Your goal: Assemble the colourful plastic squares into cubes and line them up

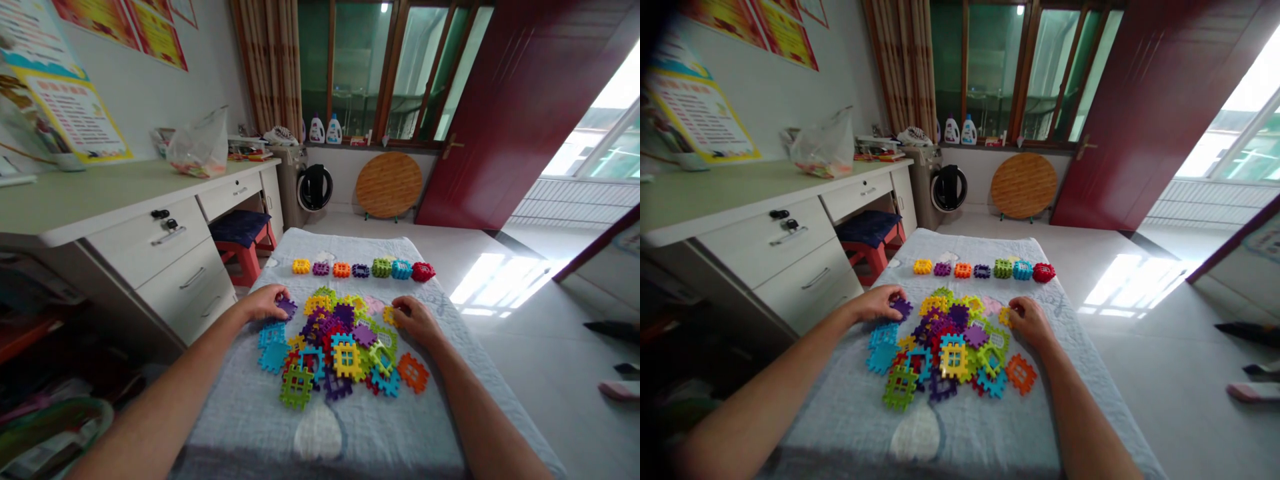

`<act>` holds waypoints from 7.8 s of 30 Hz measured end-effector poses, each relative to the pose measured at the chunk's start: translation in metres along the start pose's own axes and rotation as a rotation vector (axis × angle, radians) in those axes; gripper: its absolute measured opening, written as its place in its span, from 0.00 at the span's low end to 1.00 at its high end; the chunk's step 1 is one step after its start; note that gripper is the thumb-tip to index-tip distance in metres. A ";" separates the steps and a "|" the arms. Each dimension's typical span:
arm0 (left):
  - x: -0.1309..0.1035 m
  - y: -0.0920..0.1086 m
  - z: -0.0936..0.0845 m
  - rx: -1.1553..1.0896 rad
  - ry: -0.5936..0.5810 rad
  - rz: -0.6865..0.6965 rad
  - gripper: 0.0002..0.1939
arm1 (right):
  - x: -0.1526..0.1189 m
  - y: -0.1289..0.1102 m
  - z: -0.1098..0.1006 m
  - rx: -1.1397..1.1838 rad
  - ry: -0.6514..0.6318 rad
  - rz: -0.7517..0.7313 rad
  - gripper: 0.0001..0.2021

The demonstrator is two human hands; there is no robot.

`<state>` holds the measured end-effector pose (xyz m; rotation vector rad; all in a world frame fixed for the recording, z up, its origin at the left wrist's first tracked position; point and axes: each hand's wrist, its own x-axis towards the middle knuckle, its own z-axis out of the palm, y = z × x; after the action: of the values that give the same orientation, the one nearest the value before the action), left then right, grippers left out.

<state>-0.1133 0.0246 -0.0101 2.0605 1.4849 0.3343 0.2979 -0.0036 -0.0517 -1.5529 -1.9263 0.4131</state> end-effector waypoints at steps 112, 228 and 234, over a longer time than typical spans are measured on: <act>0.024 0.121 0.054 0.398 0.047 0.325 0.15 | 0.000 0.002 0.003 0.002 0.076 0.020 0.09; 0.215 0.153 0.066 0.555 -0.098 0.096 0.24 | 0.000 -0.004 0.002 0.026 0.094 -0.002 0.06; 0.216 0.153 0.068 0.524 -0.092 0.111 0.28 | 0.000 -0.006 0.001 0.018 0.090 0.012 0.06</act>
<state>0.1170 0.1708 -0.0028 2.5289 1.5190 -0.1256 0.2929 -0.0053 -0.0489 -1.5459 -1.8408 0.3579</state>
